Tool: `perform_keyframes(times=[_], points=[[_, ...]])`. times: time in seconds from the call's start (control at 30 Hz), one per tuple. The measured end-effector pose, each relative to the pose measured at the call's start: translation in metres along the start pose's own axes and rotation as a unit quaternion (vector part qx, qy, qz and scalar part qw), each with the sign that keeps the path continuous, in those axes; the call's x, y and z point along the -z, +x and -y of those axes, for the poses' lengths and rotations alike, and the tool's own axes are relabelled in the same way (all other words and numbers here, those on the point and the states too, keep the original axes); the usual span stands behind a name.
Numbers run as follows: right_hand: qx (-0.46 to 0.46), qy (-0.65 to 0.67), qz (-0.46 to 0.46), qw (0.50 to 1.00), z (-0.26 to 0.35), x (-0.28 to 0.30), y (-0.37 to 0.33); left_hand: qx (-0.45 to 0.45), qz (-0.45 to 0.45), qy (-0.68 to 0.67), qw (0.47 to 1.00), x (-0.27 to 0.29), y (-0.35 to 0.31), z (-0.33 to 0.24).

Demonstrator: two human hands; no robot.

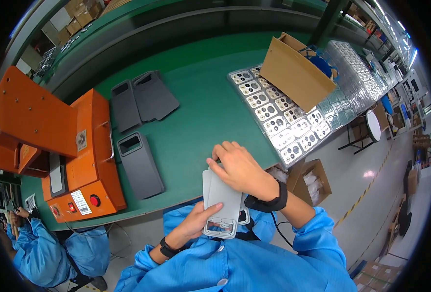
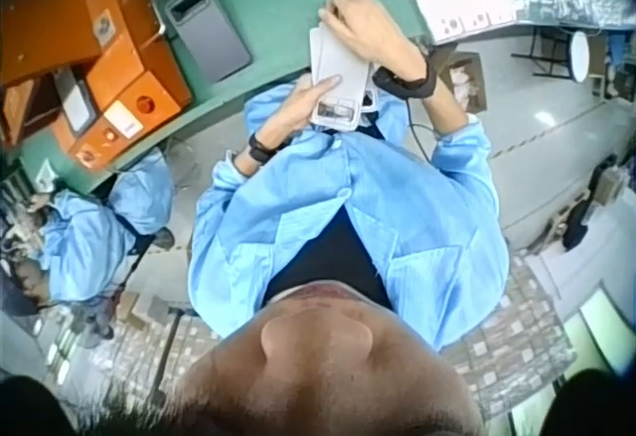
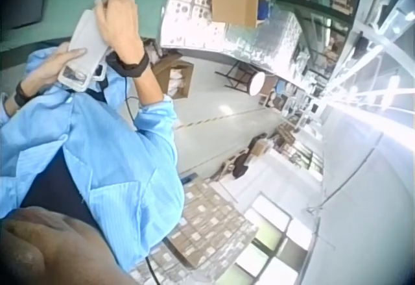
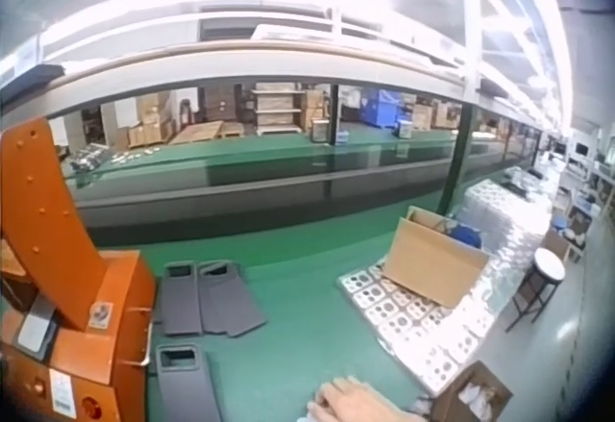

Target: Assembling camera lens modules into protective phone cases and using a heat press machine.

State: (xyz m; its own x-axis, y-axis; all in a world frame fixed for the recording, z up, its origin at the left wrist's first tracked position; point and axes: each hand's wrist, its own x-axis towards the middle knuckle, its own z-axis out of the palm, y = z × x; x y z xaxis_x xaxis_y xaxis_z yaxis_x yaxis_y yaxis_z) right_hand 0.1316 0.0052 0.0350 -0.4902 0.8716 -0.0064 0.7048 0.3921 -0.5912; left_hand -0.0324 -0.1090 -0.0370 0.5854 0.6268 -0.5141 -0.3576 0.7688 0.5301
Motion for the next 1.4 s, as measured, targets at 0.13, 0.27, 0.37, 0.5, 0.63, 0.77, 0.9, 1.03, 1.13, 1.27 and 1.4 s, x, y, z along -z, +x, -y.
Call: perform_keyframes(times=[0.13, 0.27, 0.37, 0.5, 0.63, 0.77, 0.9, 1.03, 1.13, 1.27, 1.4], points=[[-0.034, 0.308, -0.097, 0.946, 0.005, 0.022, -0.004, -0.111, 0.0, 0.034, 0.993, -0.01, -0.011, -0.02], [-0.026, 0.543, 0.022, 0.839, 0.017, 0.039, -0.012, -0.297, -0.089, 0.199, 0.93, -0.015, -0.018, -0.059], [0.041, 0.488, -0.005, 0.872, 0.017, 0.014, -0.01, -0.402, -0.156, 0.363, 0.826, -0.015, -0.014, -0.081], [0.148, 0.346, -0.152, 0.914, 0.015, -0.016, 0.001, -0.447, -0.155, 0.504, 0.722, -0.016, -0.005, -0.093], [0.138, 0.339, -0.216, 0.905, 0.019, -0.029, 0.005, -0.536, -0.184, 0.517, 0.642, -0.016, 0.016, -0.079], [0.179, 0.303, -0.287, 0.891, 0.028, -0.036, 0.012, -0.506, -0.226, 0.479, 0.681, -0.018, 0.014, -0.072], [0.245, 0.23, -0.338, 0.879, 0.032, -0.038, 0.021, -0.495, -0.253, 0.507, 0.658, -0.007, 0.018, -0.071], [0.266, 0.138, -0.343, 0.89, 0.036, -0.039, 0.02, -0.474, -0.262, 0.481, 0.689, -0.003, 0.015, -0.065], [0.247, 0.121, -0.367, 0.889, 0.04, -0.035, 0.017, -0.476, -0.253, 0.491, 0.684, -0.002, 0.016, -0.066], [0.214, 0.126, -0.392, 0.886, 0.043, -0.035, 0.016, -0.479, -0.278, 0.538, 0.635, -0.004, 0.018, -0.068], [0.144, 0.066, -0.359, 0.92, 0.054, -0.019, 0.011, -0.452, -0.296, 0.577, 0.613, -0.005, 0.013, -0.068]])
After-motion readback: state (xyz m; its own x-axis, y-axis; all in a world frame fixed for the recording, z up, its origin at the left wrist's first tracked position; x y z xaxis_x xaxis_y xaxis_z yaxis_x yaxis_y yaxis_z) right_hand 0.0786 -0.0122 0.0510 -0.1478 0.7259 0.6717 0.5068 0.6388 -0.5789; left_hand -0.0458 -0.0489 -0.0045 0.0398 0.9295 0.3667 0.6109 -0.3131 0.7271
